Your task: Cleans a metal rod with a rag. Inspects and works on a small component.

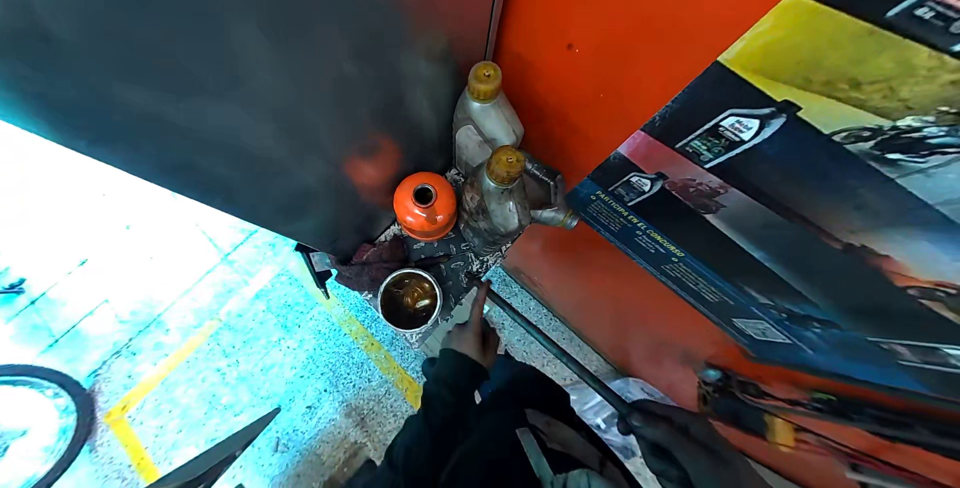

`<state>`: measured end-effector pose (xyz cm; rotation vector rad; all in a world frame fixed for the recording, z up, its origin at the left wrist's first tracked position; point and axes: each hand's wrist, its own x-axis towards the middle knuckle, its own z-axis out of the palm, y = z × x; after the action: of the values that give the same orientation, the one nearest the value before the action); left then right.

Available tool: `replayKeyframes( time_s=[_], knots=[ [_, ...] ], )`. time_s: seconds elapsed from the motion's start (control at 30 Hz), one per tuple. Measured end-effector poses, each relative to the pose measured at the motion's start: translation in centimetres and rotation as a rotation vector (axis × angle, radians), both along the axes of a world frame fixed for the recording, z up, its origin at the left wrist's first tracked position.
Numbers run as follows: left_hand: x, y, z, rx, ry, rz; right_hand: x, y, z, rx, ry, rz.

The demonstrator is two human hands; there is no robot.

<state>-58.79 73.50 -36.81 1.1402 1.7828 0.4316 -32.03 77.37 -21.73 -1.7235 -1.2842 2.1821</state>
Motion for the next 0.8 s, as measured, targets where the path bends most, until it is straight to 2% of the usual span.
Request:
replayKeyframes(
  time_s=[0.03, 0.07, 0.17, 0.23, 0.3, 0.37, 0.43, 0.47, 0.57, 0.63, 0.67, 0.77, 0.8],
  knots=[
    [0.1, 0.6, 0.2, -0.051, -0.018, 0.012, -0.1, 0.1, 0.0, -0.055, 0.032, -0.055],
    [1.1, 0.4, 1.2, -0.008, -0.058, -0.008, -0.2, 0.3, 0.1, -0.120, 0.057, -0.108],
    [5.7, -1.8, 5.5, 0.215, -0.187, -0.265, -0.1, 1.0, 0.0, -0.334, 0.152, -0.185],
    [5.6, -2.4, 5.3, 0.349, -0.174, -0.291, 0.0, 1.1, 0.1, -0.343, 0.160, -0.139],
    [2.7, -1.6, 2.1, 0.296, -0.045, -0.147, -0.1, 0.6, 0.2, -0.170, 0.084, -0.061],
    [-0.1, -0.3, -0.3, 0.082, 0.000, 0.015, -0.2, 0.1, 0.8, 0.195, -0.125, 0.160],
    [0.1, 0.0, 0.9, 0.008, -0.029, 0.044, -0.5, 0.2, 1.6, 0.535, -0.369, 0.428],
    [1.5, -0.9, 2.5, 0.082, -0.062, 0.023, -0.7, 0.2, 2.0, 0.621, -0.427, 0.498],
    [5.8, -3.9, 6.7, 0.477, -0.183, -0.143, -1.5, 0.6, 3.4, 0.769, -0.469, 0.623],
    [5.6, -4.4, 6.3, 0.586, -0.108, -0.183, -1.7, 0.7, 3.9, 0.830, -0.488, 0.685],
    [4.5, -4.0, 5.0, 0.548, -0.003, -0.141, -1.8, 0.8, 4.0, 0.848, -0.498, 0.707],
    [-0.7, -0.8, 1.9, -0.047, 0.078, -0.023, -1.7, 0.6, 4.0, 0.880, -0.528, 0.737],
    [-1.5, 0.1, 1.8, -0.160, 0.073, -0.011, -1.8, 0.5, 4.0, 0.892, -0.532, 0.736]
  ],
)
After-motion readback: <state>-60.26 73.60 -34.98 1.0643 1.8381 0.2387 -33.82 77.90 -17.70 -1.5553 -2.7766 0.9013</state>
